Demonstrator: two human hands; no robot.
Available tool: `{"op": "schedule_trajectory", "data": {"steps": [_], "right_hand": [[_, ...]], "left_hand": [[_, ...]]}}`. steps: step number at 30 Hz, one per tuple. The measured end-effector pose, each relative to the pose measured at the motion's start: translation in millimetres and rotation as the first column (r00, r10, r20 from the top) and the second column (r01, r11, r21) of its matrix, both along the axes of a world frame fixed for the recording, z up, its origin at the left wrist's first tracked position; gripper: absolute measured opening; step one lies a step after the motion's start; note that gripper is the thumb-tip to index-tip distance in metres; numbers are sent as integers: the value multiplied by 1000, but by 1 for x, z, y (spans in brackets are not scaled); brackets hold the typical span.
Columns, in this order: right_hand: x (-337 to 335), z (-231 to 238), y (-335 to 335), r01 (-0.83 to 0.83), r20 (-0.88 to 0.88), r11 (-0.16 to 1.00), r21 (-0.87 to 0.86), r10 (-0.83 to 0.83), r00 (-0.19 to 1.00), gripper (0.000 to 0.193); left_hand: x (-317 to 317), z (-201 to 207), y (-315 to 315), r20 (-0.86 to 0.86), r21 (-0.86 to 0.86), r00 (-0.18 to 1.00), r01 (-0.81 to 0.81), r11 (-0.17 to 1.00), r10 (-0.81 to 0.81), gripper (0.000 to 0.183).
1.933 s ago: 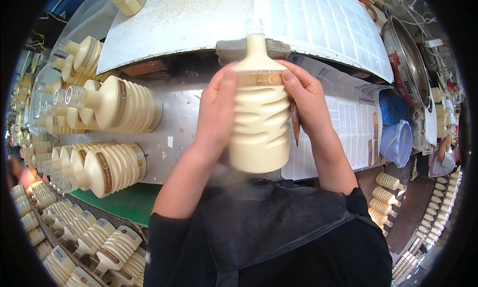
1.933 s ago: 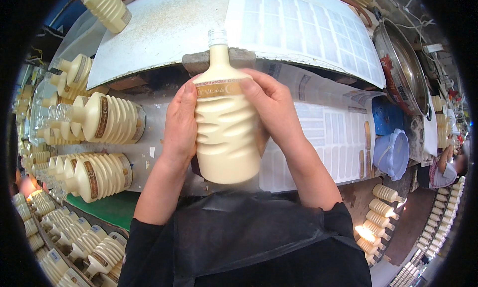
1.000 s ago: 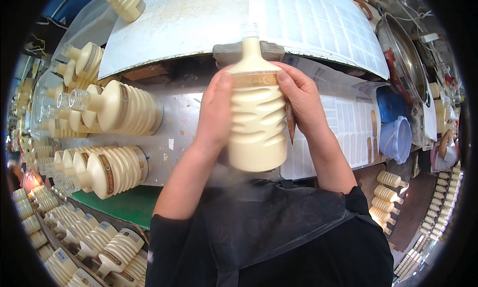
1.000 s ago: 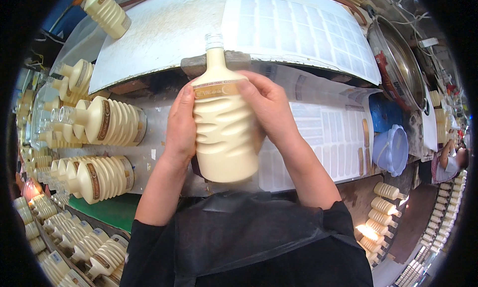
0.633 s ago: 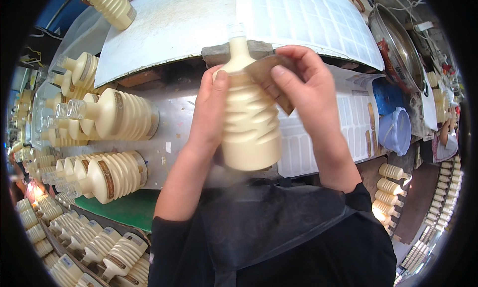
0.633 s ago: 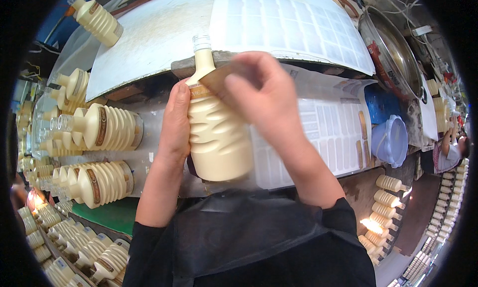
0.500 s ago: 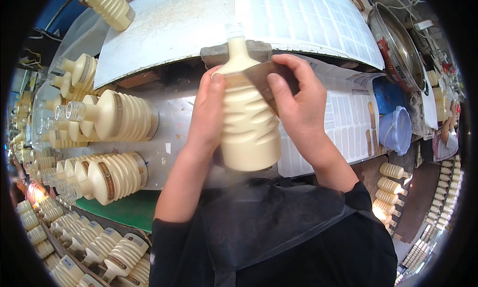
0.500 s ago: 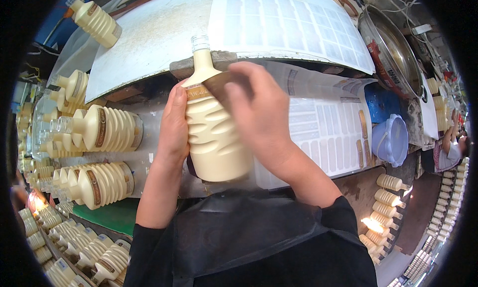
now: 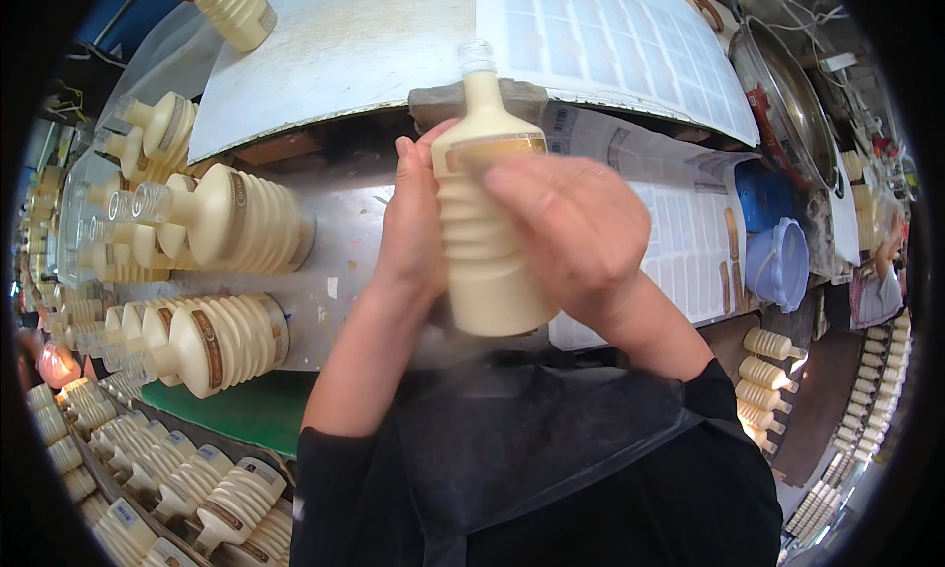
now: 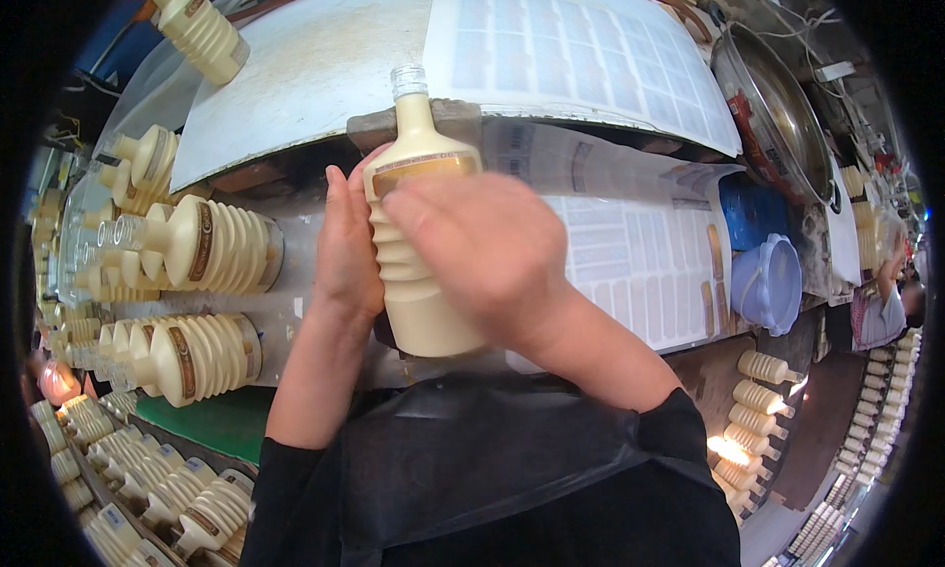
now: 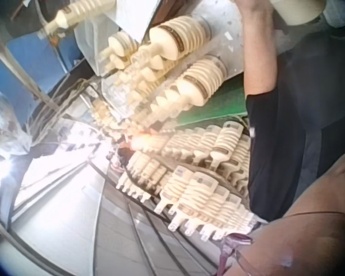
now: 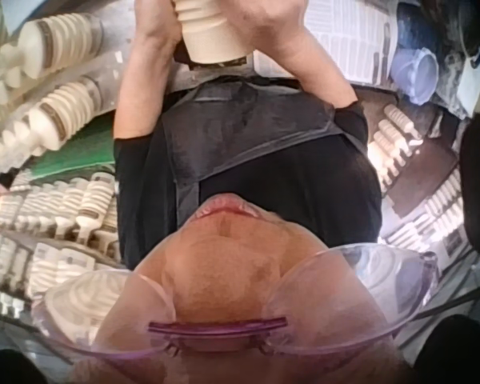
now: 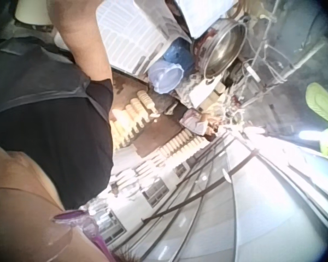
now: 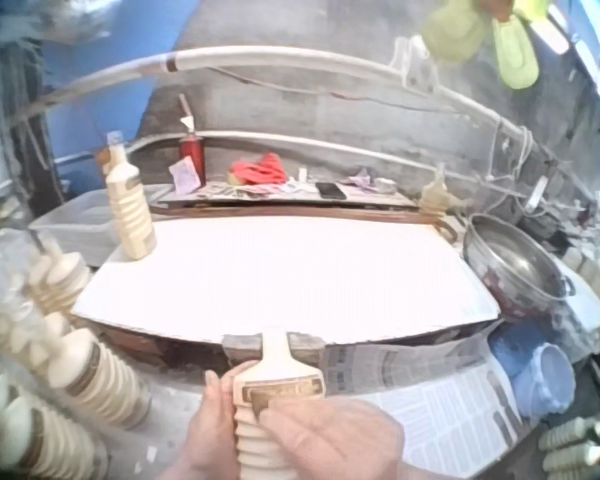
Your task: The person applies adhesive labels to cream-colored plastic bottles on a production line. They peel each label from a sheet, wrap it around the bottle, smooth it by hand, and place the labeled bottle on a nearby tray. The process repeats for multiple bottles.
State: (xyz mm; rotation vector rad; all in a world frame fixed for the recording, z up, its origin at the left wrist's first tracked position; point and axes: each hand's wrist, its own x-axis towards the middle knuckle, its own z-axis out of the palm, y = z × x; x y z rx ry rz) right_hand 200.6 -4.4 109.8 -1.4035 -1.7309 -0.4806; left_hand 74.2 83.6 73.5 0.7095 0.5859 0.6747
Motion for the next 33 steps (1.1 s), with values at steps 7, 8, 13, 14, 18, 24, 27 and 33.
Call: {"op": "schedule_trajectory", "data": {"steps": [7,8,13,14,18,24,27,33], "right_hand": [[-19,17,4,-95,27,984,-148,100,995,16],[-17,18,8,-107,-15,988,-110,106,994,11],[11,19,28,36,-701,986,-165,-143,699,27],[13,13,31,12,-676,980,-200,-147,722,30],[18,-18,26,90,-512,951,-295,-237,826,33],[48,-62,20,122,-715,934,-335,-337,612,35],[55,-64,15,93,-695,957,-276,-266,668,37],[40,-34,-4,-25,-726,975,-220,-147,671,29]], "left_hand": [[0,0,1,38,12,999,9,1000,-9,70],[-1,1,0,14,-8,1000,-10,1000,10,70],[1,2,1,-38,64,999,-4,998,6,63],[2,0,1,-65,98,998,3,995,3,60],[0,-10,5,-289,281,957,73,957,11,46],[-3,-22,5,-115,243,992,77,967,-50,41],[0,-28,4,2,163,1000,30,986,-30,37],[6,-39,5,55,132,998,-15,991,7,34]]}}
